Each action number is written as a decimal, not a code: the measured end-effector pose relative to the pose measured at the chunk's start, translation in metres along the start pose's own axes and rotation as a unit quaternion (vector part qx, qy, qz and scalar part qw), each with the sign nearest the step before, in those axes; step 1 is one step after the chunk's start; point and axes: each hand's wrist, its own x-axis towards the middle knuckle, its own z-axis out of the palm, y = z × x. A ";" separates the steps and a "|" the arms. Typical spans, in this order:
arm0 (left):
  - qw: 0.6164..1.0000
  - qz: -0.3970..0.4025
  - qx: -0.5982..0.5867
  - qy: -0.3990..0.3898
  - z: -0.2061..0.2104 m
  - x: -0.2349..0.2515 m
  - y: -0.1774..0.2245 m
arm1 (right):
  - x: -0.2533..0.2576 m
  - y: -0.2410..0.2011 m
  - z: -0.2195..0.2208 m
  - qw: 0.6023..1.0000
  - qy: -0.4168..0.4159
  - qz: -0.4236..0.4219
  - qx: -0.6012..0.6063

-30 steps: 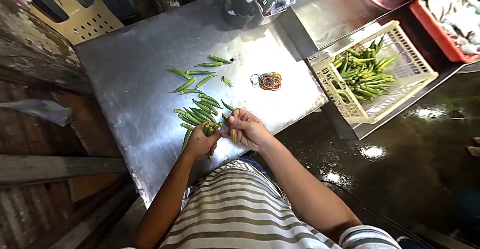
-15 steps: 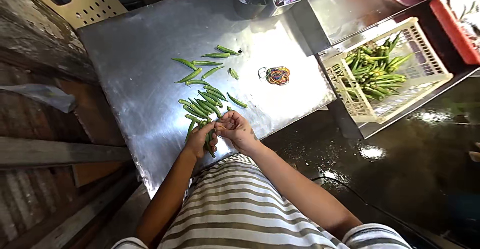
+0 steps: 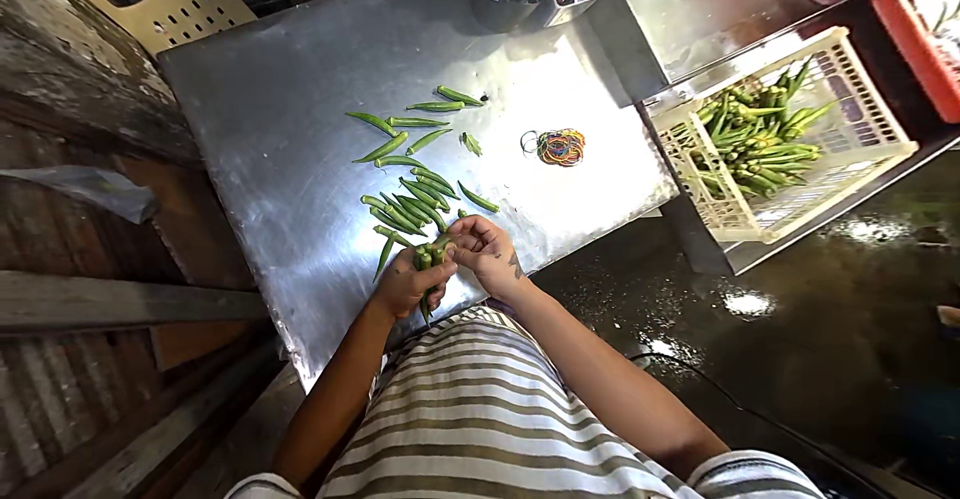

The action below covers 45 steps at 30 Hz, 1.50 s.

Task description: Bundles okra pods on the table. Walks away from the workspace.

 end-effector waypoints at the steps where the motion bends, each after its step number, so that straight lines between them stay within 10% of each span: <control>1: 0.999 0.013 0.032 -0.013 0.000 -0.001 0.002 | 0.000 -0.002 -0.004 0.998 -0.040 0.008 -0.047; 7: 0.988 0.051 0.102 -0.104 -0.014 -0.004 0.012 | -0.001 0.001 -0.032 0.973 -0.202 -0.018 0.108; 12: 0.984 0.059 -0.009 -0.166 -0.037 -0.004 0.007 | -0.011 -0.025 -0.044 0.853 -0.356 -0.151 0.351; 16: 0.989 0.039 0.001 -0.140 -0.038 -0.006 0.009 | -0.016 -0.043 -0.049 0.953 -0.266 -0.110 0.091; 20: 0.985 0.028 0.051 -0.163 -0.021 -0.003 0.015 | -0.009 -0.023 -0.022 0.962 -0.224 -0.095 -0.124; 25: 0.990 0.029 0.056 -0.125 -0.028 -0.004 0.016 | -0.011 -0.022 -0.026 0.978 -0.187 -0.093 -0.029; 32: 0.972 0.056 -0.029 -0.225 -0.016 -0.004 0.017 | -0.021 -0.027 -0.034 0.886 -0.356 -0.095 0.282; 41: 0.986 0.032 0.007 -0.163 -0.014 0.001 0.009 | -0.028 -0.043 -0.034 0.959 -0.232 -0.159 -0.007; 45: 0.959 0.021 0.284 -0.003 -0.005 -0.001 0.017 | -0.021 -0.051 -0.035 0.924 -0.200 -0.236 -0.223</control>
